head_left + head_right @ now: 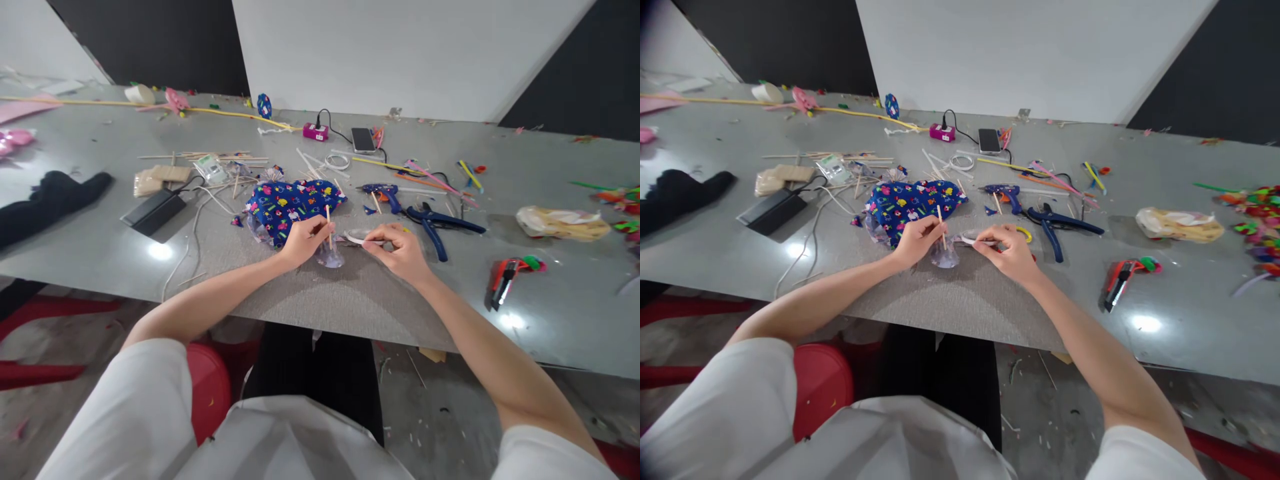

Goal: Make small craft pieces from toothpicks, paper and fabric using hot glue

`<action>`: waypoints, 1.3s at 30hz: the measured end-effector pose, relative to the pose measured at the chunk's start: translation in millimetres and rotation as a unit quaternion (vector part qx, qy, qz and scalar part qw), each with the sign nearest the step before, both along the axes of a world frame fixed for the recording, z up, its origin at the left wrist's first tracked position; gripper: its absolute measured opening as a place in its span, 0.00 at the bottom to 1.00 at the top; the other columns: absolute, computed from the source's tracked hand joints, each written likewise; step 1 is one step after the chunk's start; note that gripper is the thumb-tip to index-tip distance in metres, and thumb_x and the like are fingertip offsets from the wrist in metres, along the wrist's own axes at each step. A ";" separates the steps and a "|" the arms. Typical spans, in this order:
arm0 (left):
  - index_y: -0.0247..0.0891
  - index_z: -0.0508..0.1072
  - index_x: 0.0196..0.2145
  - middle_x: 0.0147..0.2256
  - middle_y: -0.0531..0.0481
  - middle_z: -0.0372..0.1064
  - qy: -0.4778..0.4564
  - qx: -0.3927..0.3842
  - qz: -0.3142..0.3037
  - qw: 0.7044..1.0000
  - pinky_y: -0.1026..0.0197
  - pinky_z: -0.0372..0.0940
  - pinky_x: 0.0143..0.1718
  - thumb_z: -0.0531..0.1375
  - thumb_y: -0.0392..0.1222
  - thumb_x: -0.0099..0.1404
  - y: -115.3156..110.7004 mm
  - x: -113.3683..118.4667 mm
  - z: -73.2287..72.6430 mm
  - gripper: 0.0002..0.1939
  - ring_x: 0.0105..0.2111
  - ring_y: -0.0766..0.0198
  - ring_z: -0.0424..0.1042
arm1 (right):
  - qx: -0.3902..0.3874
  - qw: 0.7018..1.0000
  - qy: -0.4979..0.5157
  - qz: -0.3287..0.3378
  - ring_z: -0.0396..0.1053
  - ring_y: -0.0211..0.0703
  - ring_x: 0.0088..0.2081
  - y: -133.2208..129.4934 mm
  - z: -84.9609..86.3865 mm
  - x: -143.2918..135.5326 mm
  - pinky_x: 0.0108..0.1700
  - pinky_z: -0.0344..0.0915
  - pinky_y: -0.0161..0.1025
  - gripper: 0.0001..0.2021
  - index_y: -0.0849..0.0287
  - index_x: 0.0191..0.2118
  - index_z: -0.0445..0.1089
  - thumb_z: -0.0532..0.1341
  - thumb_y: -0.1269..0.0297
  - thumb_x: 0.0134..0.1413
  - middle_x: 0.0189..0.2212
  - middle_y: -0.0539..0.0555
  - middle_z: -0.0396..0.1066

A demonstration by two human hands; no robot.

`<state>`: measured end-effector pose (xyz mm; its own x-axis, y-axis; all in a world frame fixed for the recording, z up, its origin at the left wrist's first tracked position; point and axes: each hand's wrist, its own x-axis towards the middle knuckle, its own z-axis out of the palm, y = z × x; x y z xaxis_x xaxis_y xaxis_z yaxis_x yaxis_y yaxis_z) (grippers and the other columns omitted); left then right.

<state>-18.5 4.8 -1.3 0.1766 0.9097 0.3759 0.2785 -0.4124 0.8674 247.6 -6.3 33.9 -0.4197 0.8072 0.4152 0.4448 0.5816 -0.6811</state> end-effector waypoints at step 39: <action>0.40 0.69 0.30 0.26 0.53 0.72 0.034 0.061 0.027 0.997 0.62 0.62 0.33 0.59 0.52 0.76 -6.2 -1.1 7.8 0.18 0.27 0.67 0.69 | 0.031 0.992 -0.045 0.114 0.74 0.49 0.41 0.7 1.5 -2.3 0.51 0.56 0.52 0.05 0.52 0.40 0.72 0.61 0.61 0.71 0.38 0.52 0.79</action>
